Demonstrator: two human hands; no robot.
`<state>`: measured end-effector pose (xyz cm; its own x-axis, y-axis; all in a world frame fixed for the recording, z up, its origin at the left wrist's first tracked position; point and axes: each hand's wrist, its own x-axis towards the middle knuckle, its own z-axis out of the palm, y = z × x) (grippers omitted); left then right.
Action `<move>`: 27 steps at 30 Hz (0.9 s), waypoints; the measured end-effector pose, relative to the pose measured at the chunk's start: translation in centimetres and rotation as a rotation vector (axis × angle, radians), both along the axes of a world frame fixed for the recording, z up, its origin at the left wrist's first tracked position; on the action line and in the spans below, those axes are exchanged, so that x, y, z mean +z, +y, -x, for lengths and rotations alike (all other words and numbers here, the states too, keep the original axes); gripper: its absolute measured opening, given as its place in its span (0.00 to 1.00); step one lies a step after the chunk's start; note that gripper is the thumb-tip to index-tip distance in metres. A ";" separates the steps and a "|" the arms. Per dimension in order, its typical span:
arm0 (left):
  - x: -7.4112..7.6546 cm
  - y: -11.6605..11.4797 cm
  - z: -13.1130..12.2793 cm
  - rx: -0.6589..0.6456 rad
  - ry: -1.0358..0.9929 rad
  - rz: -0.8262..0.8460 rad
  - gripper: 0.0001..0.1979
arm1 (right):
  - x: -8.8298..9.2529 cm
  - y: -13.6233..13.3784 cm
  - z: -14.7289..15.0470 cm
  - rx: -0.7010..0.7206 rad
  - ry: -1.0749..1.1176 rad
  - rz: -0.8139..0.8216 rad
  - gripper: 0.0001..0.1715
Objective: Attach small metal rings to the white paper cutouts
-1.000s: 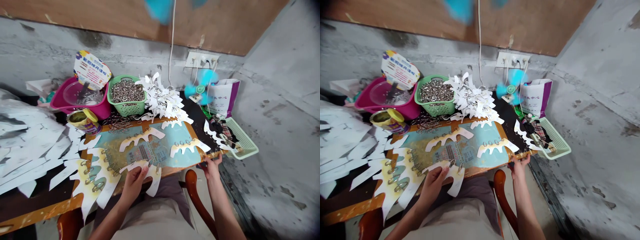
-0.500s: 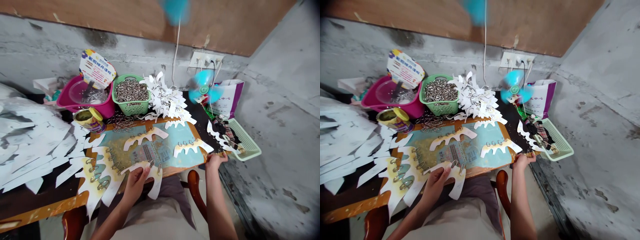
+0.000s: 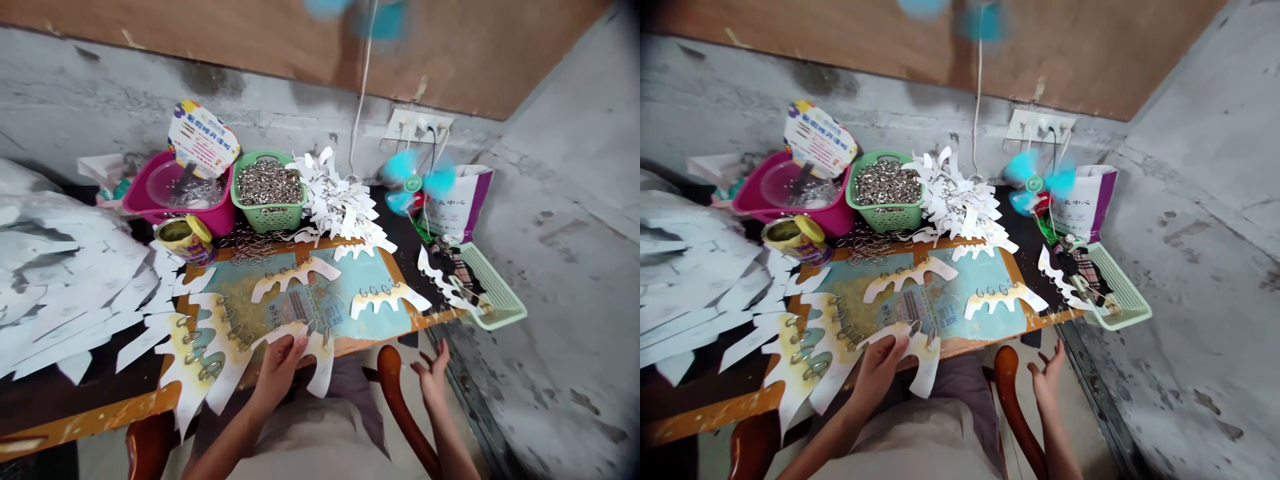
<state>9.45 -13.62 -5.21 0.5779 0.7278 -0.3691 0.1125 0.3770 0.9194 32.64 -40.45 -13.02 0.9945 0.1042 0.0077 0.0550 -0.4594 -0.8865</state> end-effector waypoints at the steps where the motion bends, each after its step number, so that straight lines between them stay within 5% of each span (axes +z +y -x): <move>1: 0.1 0.0 -0.1 -0.016 -0.002 0.015 0.32 | 0.3 0.1 0.7 -0.033 0.030 -0.030 0.47; 3: 0.3 -0.2 -0.3 -0.049 -0.017 0.052 0.33 | 2.3 1.5 2.0 -0.056 -0.082 -0.100 0.34; 5: 0.4 -0.3 -0.5 -0.066 -0.027 0.066 0.34 | 5.5 4.4 3.1 0.070 -0.208 -0.203 0.23; 8: 0.6 -0.6 -0.7 -0.063 -0.042 0.084 0.33 | 10.6 10.0 4.8 0.521 -0.117 -0.265 0.12; 11: 1.2 -0.8 -0.8 -0.067 -0.090 0.122 0.26 | 13.2 14.8 6.8 0.927 0.145 -0.299 0.15; 16: 1.7 -0.6 -0.6 0.021 -0.227 0.127 0.21 | 12.4 18.3 9.0 1.015 0.397 -0.344 0.14; 21: 1.0 -0.4 0.0 0.146 -0.290 0.196 0.24 | 12.3 18.2 9.4 0.933 0.302 -0.356 0.15; 27: 2.1 0.0 0.0 0.218 -0.251 0.239 0.19 | 12.6 17.9 9.7 0.954 0.251 -0.416 0.16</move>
<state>9.50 -13.64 -3.14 0.5130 0.7543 -0.4098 -0.2107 0.5735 0.7917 22.90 -22.60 -0.42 0.4813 0.8761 0.0284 0.0264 0.0179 -0.9995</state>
